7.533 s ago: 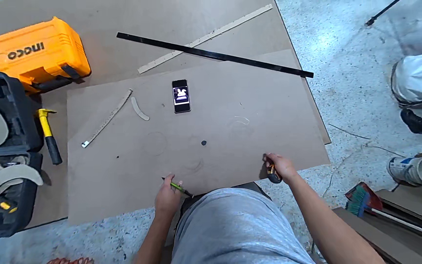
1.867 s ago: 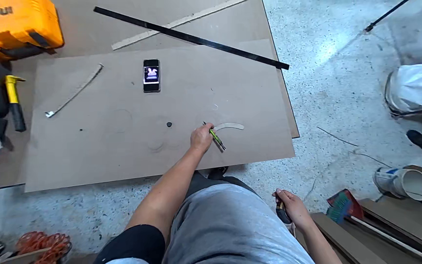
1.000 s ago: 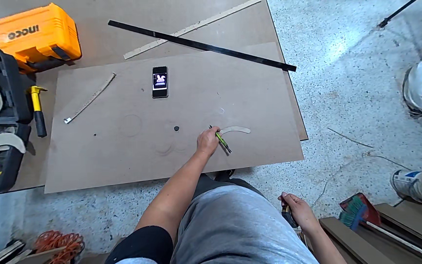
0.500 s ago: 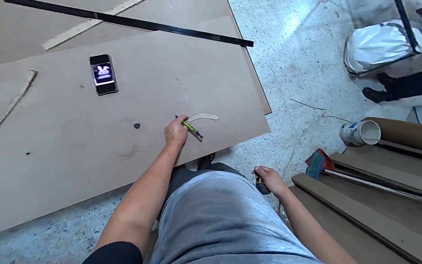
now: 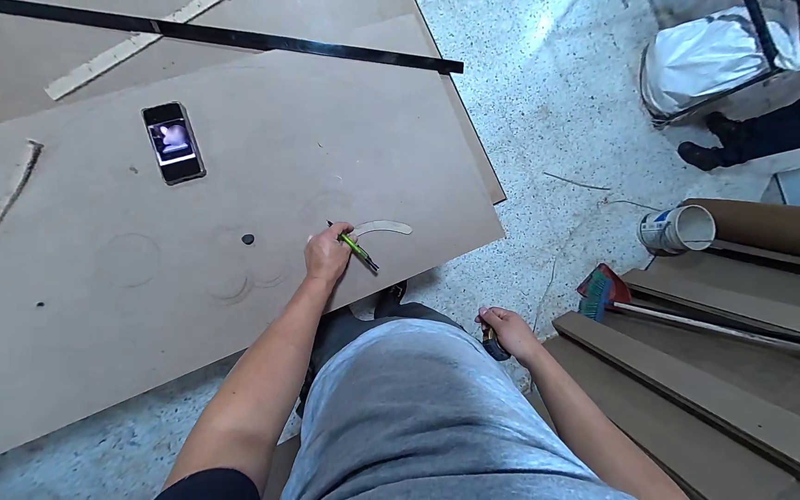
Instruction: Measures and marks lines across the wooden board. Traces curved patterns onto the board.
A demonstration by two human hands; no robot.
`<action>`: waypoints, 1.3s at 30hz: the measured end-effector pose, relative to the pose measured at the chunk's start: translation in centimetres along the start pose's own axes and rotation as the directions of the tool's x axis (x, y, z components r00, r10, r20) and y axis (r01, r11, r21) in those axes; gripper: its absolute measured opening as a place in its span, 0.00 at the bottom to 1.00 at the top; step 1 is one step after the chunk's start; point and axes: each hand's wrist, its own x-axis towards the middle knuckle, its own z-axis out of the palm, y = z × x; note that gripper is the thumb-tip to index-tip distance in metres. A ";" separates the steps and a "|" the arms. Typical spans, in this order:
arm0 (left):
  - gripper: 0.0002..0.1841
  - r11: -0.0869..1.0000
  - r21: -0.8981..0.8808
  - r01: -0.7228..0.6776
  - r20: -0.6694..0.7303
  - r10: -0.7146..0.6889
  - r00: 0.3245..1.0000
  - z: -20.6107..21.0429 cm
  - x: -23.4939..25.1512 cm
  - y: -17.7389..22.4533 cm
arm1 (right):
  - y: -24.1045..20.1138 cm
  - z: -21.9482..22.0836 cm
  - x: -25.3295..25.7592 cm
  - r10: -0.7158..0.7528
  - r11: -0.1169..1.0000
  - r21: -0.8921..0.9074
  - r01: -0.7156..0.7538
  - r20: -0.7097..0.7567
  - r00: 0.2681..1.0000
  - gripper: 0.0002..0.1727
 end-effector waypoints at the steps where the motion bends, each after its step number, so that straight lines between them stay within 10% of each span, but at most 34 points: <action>1: 0.14 1.000 -0.004 -0.018 0.006 0.018 1.000 0.2 -0.3 0.2 | 0.2 -0.1 0.0 -0.003 1.000 -0.007 0.003 -0.004 1.000 0.25; 39: 0.15 0.998 0.004 -0.067 0.118 0.066 0.991 0.9 -2.4 0.4 | 1.0 0.1 0.7 0.004 0.999 -0.052 -0.004 -0.002 1.000 0.25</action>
